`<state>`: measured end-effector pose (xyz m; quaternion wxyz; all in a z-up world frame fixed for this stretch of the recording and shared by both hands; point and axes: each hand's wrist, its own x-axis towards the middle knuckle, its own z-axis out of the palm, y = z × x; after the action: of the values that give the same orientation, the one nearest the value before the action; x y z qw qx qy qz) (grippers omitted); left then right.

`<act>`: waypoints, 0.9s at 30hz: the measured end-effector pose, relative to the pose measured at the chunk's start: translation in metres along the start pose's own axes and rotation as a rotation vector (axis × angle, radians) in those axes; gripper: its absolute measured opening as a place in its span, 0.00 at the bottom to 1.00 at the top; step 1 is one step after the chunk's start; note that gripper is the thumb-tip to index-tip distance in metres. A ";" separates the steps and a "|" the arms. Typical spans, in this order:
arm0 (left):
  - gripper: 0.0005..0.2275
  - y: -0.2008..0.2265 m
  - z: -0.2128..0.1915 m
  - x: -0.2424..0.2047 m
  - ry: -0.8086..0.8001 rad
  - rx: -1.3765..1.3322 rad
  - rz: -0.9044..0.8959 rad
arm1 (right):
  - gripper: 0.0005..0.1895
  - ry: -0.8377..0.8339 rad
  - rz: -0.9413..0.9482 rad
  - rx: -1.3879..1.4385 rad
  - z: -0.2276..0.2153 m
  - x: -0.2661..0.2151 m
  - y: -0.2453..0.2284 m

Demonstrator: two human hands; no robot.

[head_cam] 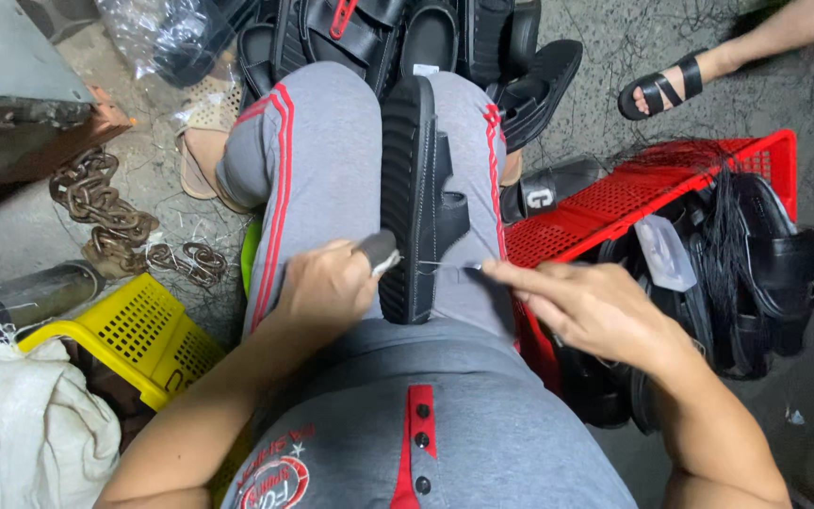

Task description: The person sits on the floor and sews a black shoe using a needle and thread. They repeatedly push the needle through the shoe's sole and pull the thread tight to secure the stitching.

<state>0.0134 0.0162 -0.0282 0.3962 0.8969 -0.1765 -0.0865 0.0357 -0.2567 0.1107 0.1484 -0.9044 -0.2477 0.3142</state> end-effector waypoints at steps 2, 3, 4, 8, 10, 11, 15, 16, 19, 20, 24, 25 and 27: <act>0.10 -0.001 -0.003 0.003 0.001 0.119 0.071 | 0.23 -0.041 0.026 0.043 0.010 -0.006 0.001; 0.10 0.004 -0.011 0.008 0.054 0.207 0.094 | 0.22 -0.004 -0.021 0.100 0.018 -0.005 -0.001; 0.09 0.010 -0.019 0.012 0.112 0.296 0.110 | 0.21 0.032 -0.076 0.154 0.026 -0.002 -0.003; 0.13 0.023 -0.042 0.013 0.152 0.234 0.076 | 0.19 0.072 -0.057 0.298 0.049 -0.002 0.000; 0.18 0.024 -0.037 0.008 0.183 0.031 0.045 | 0.18 0.121 -0.013 0.328 0.054 -0.003 -0.002; 0.18 0.031 -0.039 0.009 0.182 0.032 0.046 | 0.18 0.123 -0.013 0.329 0.055 -0.003 -0.003; 0.19 0.048 -0.041 0.011 0.226 0.034 0.057 | 0.18 0.054 0.099 0.324 0.058 -0.002 -0.006; 0.20 0.049 -0.041 0.011 0.225 0.046 0.052 | 0.18 0.028 0.115 0.315 0.058 -0.001 -0.007; 0.19 0.048 -0.043 0.010 0.239 0.038 0.057 | 0.18 0.015 0.136 0.293 0.062 0.001 -0.007; 0.19 0.046 -0.043 0.008 0.238 0.037 0.055 | 0.18 0.012 0.137 0.293 0.061 0.004 -0.008; 0.20 0.045 -0.051 0.001 0.170 0.123 0.012 | 0.16 0.124 0.065 0.385 0.061 0.008 -0.013; 0.22 0.046 -0.054 -0.001 0.114 0.158 -0.028 | 0.16 0.203 -0.004 0.442 0.062 0.008 -0.015; 0.21 0.026 -0.044 -0.014 -0.004 0.154 -0.101 | 0.15 0.225 -0.063 0.627 0.070 -0.002 -0.005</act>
<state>0.0071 0.0353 0.0212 0.3208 0.9323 -0.1379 -0.0944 -0.0126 -0.2453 0.0606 0.4555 -0.8356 -0.1487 0.2688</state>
